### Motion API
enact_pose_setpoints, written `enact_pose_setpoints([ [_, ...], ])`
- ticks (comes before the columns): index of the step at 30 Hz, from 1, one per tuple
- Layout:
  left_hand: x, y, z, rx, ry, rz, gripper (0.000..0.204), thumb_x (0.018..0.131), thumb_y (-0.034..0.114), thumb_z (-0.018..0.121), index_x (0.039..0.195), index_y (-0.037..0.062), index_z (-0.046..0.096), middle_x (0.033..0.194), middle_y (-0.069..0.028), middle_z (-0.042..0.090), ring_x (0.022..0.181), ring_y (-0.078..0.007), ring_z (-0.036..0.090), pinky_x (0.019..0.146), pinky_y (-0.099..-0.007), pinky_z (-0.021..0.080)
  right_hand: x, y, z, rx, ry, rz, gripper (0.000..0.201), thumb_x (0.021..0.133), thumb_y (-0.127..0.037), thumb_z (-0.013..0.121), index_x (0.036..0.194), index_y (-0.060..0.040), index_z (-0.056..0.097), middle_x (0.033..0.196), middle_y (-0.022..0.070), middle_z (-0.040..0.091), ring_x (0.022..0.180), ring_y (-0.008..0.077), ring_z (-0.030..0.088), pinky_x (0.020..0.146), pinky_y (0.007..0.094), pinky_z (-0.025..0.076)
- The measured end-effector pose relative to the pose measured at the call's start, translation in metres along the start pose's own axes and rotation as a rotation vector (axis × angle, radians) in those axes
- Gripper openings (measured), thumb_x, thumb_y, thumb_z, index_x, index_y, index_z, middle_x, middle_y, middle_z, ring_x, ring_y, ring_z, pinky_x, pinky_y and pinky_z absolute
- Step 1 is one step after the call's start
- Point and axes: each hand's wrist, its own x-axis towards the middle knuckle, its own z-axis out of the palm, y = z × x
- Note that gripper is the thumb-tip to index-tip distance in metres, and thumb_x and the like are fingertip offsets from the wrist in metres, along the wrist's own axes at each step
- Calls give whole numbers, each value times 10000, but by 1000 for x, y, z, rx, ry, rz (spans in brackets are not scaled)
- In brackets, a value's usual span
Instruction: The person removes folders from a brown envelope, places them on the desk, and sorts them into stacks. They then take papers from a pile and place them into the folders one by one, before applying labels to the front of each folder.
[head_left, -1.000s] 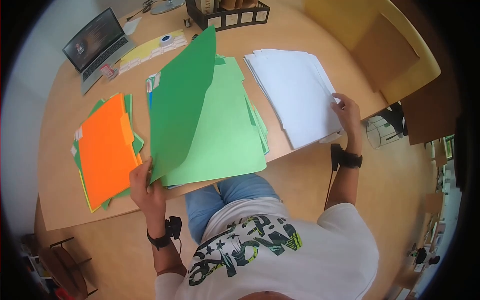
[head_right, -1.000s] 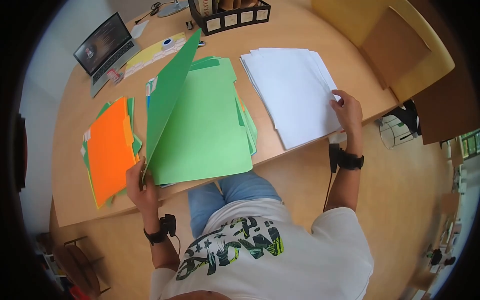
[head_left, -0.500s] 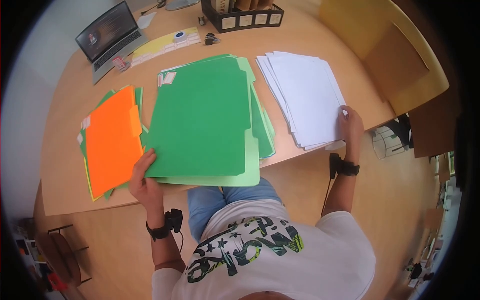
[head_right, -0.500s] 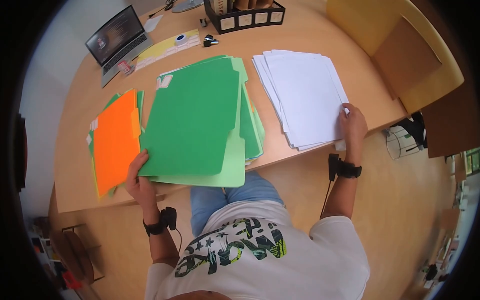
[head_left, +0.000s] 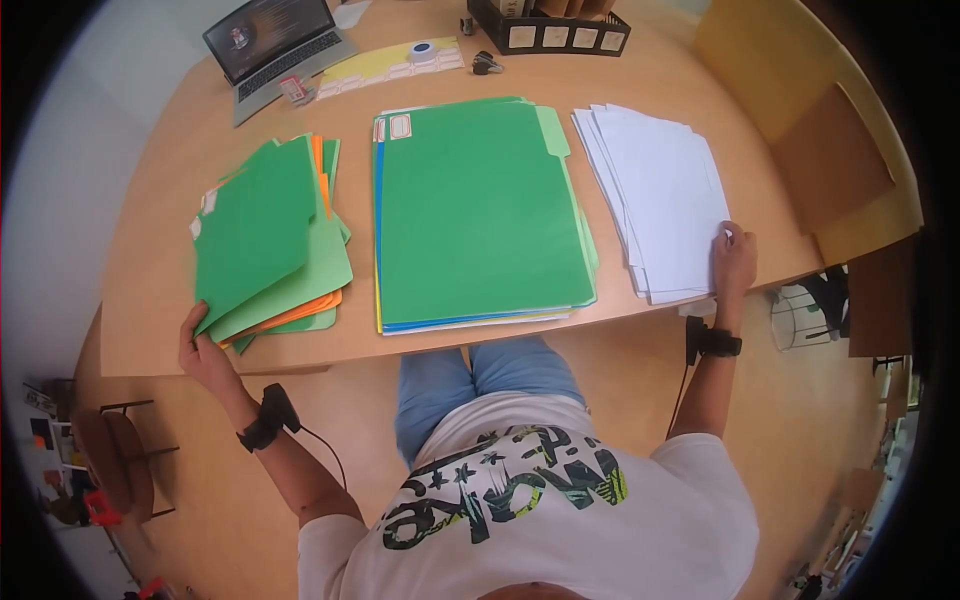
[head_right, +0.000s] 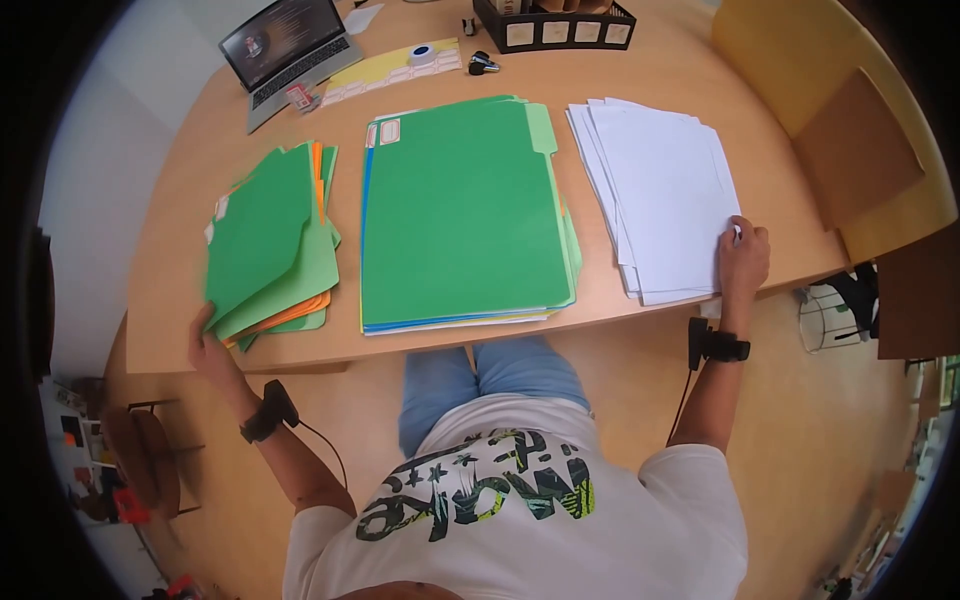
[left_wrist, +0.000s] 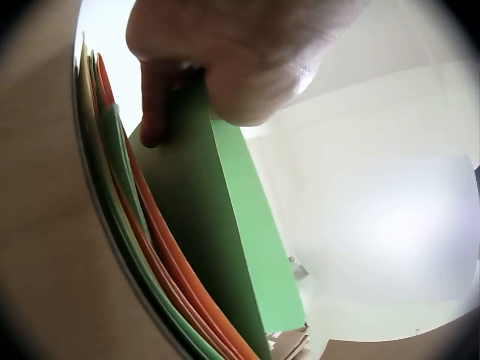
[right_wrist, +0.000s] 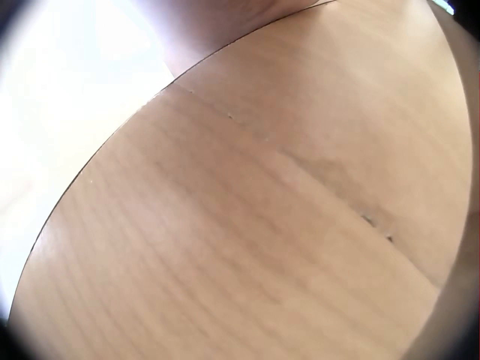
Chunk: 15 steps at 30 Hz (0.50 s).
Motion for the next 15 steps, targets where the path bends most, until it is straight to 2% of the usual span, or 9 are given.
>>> enact_pose_setpoints([
  [3, 6, -35, -11, -12, -178, 43, 430, 771, -56, 336, 1065, -27, 649, 1164, -169, 635, 1141, -280, 570, 1021, -385, 410, 0, 6, 6, 6, 53, -90, 245, 833, -175, 586, 1050, -168, 697, 1002, 126, 619, 908, 335, 603, 775, 425, 501],
  [6, 7, -45, -20, 272, -318, 121, 451, 762, -13, 373, 1144, -19, 613, 1254, -185, 578, 1229, -337, 492, 1056, -440, 357, 3, 10, 10, 58, 72, -161, 255, 823, -137, 587, 1052, -149, 696, 1025, 137, 626, 910, 338, 598, 793, 420, 496],
  [7, -1, -39, -18, 430, -242, 227, 467, 760, 0, 382, 1175, -9, 596, 1275, -187, 560, 1245, -352, 469, 1061, -454, 343, 4, 11, 12, 69, 69, -172, 256, 819, -123, 587, 1048, -144, 698, 1026, 138, 628, 904, 338, 599, 795, 419, 496],
  [9, -26, 1, -3, 733, -81, 448, 509, 755, 28, 400, 1237, 9, 562, 1318, -192, 524, 1277, -382, 424, 1071, -484, 315, 5, 9, 10, 101, 57, -183, 249, 807, -85, 596, 1026, -134, 704, 994, 139, 634, 882, 332, 600, 791, 408, 496],
  [11, -57, 66, 24, 431, -134, 505, 507, 795, 86, 475, 1298, 47, 518, 1358, -189, 489, 1290, -407, 396, 1072, -512, 301, 3, 4, 7, 101, 47, -187, 246, 804, -81, 602, 1020, -133, 706, 980, 137, 636, 874, 326, 601, 785, 404, 497],
  [13, -90, 95, 56, 196, -431, 521, 480, 823, 177, 587, 1288, 69, 534, 1359, -175, 489, 1291, -418, 386, 1071, -511, 299, 3, 4, 6, 111, 47, -195, 241, 800, -80, 613, 1016, -128, 707, 963, 132, 638, 864, 313, 601, 774, 396, 498],
  [15, -106, 129, 86, 206, -645, 648, 532, 804, 318, 696, 1257, 71, 562, 1356, -157, 495, 1288, -416, 390, 1054, -510, 322, 4, 4, 8, 128, 65, -206, 241, 798, -75, 610, 1013, -124, 707, 962, 133, 640, 865, 315, 603, 771, 396, 498],
])
